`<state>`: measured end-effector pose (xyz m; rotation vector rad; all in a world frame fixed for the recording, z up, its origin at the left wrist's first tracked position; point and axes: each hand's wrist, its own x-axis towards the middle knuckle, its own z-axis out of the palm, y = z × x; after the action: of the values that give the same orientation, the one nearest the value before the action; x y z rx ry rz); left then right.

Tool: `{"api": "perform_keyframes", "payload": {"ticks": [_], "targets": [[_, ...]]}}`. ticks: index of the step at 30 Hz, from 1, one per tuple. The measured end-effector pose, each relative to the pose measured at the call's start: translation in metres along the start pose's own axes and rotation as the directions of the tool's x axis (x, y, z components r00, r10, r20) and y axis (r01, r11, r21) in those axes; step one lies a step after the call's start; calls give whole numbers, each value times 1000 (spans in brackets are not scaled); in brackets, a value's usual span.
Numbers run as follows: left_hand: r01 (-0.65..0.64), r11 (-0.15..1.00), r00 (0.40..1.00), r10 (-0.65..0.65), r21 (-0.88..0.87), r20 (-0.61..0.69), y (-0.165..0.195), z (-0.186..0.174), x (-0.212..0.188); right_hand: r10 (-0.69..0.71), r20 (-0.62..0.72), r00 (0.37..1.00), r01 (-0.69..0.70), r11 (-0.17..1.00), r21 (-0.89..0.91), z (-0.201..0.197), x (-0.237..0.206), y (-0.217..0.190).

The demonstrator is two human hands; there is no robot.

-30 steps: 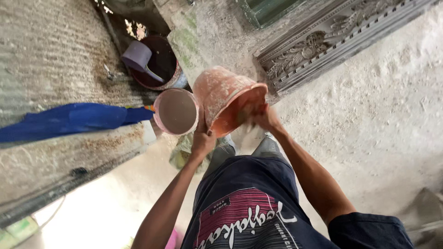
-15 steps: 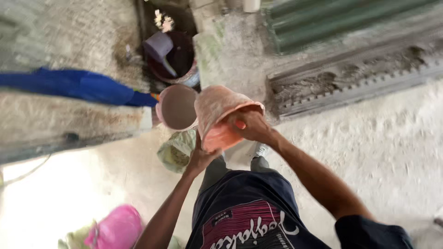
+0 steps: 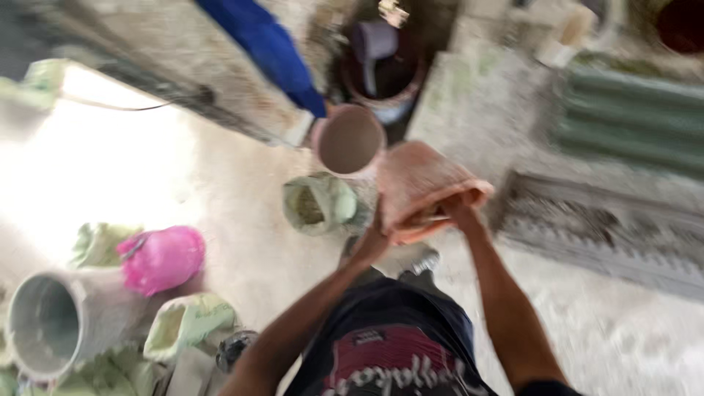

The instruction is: The person cleans the inside of a rubber bucket mold, scraping and brushing out dried residue while rotating the mold, then sets it down and scoops white plaster powder from a sack into the bowl. They press and level the powder in the bowl with their hand.

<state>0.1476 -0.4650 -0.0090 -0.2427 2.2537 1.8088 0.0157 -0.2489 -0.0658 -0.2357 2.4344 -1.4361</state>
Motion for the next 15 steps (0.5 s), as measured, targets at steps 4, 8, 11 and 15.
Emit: {"api": "perform_keyframes", "payload": {"ticks": [4, 8, 11, 15], "targets": [[153, 988, 988, -153, 18, -17, 14, 9, -1, -105, -292, 951, 112, 994, 4, -5, -17, 3], [-74, 995, 991, 80, 64, -111, 32, 2, 0, 274, 95, 957, -261, 672, 693, 13, -43, -7], [299, 950, 954, -297, 86, -35, 47, -16, -6, 447, 478, 756, -623, 270, 734, 2, -54, -7], [239, 967, 971, -237, 84, -31, 68, -26, -3, 196, -29, 980, -161, 876, 455, -28, -48, 6]]}}
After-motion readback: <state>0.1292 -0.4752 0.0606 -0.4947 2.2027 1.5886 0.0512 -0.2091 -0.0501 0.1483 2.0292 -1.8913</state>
